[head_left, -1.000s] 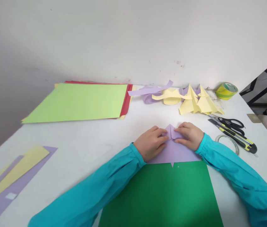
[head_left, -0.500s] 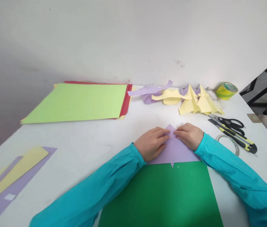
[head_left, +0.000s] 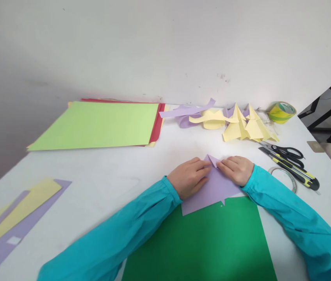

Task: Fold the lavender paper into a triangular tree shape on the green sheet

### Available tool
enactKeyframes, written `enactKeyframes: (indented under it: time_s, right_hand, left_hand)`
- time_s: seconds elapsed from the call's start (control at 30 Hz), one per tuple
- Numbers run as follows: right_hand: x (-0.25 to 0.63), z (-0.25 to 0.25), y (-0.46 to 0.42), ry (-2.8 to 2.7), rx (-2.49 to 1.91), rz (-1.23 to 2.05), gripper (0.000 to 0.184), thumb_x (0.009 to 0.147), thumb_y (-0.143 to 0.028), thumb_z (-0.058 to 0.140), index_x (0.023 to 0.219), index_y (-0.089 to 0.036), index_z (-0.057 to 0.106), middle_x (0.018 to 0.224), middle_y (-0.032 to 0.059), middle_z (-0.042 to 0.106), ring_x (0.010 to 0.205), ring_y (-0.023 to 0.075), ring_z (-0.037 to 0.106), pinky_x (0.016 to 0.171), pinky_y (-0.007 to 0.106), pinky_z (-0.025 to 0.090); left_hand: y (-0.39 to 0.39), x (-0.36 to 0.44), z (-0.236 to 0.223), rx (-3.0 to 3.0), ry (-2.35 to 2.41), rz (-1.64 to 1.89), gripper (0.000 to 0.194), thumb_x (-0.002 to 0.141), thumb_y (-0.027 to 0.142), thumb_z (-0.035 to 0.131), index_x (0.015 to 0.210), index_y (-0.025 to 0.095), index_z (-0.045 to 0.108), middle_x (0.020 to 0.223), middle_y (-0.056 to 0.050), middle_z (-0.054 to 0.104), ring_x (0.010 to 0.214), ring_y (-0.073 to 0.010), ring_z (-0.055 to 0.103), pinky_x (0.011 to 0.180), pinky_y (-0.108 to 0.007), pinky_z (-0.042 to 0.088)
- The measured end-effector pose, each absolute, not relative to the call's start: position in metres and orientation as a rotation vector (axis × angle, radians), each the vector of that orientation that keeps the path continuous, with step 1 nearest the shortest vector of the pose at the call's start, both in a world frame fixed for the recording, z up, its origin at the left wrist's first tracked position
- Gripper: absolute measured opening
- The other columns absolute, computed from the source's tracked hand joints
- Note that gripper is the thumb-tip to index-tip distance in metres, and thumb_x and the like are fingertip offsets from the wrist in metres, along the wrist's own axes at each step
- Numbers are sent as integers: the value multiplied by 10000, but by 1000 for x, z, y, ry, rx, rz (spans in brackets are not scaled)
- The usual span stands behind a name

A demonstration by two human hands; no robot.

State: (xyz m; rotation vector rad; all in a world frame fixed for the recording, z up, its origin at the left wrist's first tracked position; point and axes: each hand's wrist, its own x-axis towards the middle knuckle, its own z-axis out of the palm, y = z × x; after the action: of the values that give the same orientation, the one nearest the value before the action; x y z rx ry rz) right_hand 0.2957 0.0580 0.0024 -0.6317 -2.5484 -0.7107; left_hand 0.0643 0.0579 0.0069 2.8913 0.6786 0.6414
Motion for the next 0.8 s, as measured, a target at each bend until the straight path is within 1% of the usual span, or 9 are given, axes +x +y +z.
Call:
enactKeyframes:
  time_s: [0.1,0.2,0.3,0.37,0.47,0.53,0.6,0.7,0.8]
  right_hand:
    - [299,0,61,-2529,-652,-564,228,933,-111,431,956,-108,658,794,75,704,690,149,604,623,272,489]
    - [300,1,62,-2490,-684,-405,215,931,-131,446,975,-124,656,822,63,717,715,143,620,655,254,516]
    - [298,4,61,-2443,-696,-302,212,925,-134,452,959,-123,660,801,57,721,683,142,621,638,250,524]
    - [297,5,60,-2426,-692,-262,211,918,-128,457,946,-127,665,787,53,723,666,142,623,625,248,525]
    - [296,6,59,-2413,-702,-235,217,914,-135,459,933,-133,675,761,52,721,648,141,633,606,244,525]
    - [297,6,59,-2403,-738,-226,229,921,-159,454,926,-141,682,732,47,717,640,135,642,597,234,526]
    - [297,6,58,-2380,-800,-207,242,929,-188,451,917,-158,690,718,38,720,639,125,654,601,219,530]
    - [296,7,56,-2336,-893,-118,246,926,-209,458,901,-176,701,744,30,735,651,114,674,622,200,539]
    - [292,9,52,-2296,-968,0,234,912,-204,474,906,-179,707,771,25,744,613,102,667,604,190,536]
  left_hand:
    - [57,65,4,2891,717,703,284,915,192,447,1119,49,584,1153,-175,612,924,-230,565,846,-396,534]
    - [56,66,1,2887,739,713,340,915,190,441,1204,33,524,1203,-198,575,996,-253,555,885,-426,522]
    - [56,66,-1,2859,729,710,359,906,195,442,1232,56,498,1208,-192,561,1026,-259,550,899,-441,518]
    - [57,66,-4,2838,713,769,375,890,197,450,1238,62,488,1204,-191,555,1051,-270,541,905,-451,515]
    - [58,66,-10,2811,739,850,447,866,200,458,1294,72,436,1267,-203,510,1142,-295,502,936,-472,498]
    - [58,66,-13,2804,753,825,480,867,206,452,1329,88,404,1298,-203,490,1170,-296,492,948,-475,492]
    - [58,65,-14,2798,736,805,471,871,206,444,1327,95,410,1288,-200,501,1157,-288,505,946,-469,495]
    - [57,65,-12,2780,701,836,459,855,160,423,1308,83,427,1277,-205,505,1159,-281,504,957,-456,494]
    - [57,65,-7,2759,714,817,500,839,124,409,1336,82,394,1289,-201,495,1185,-274,490,983,-448,481]
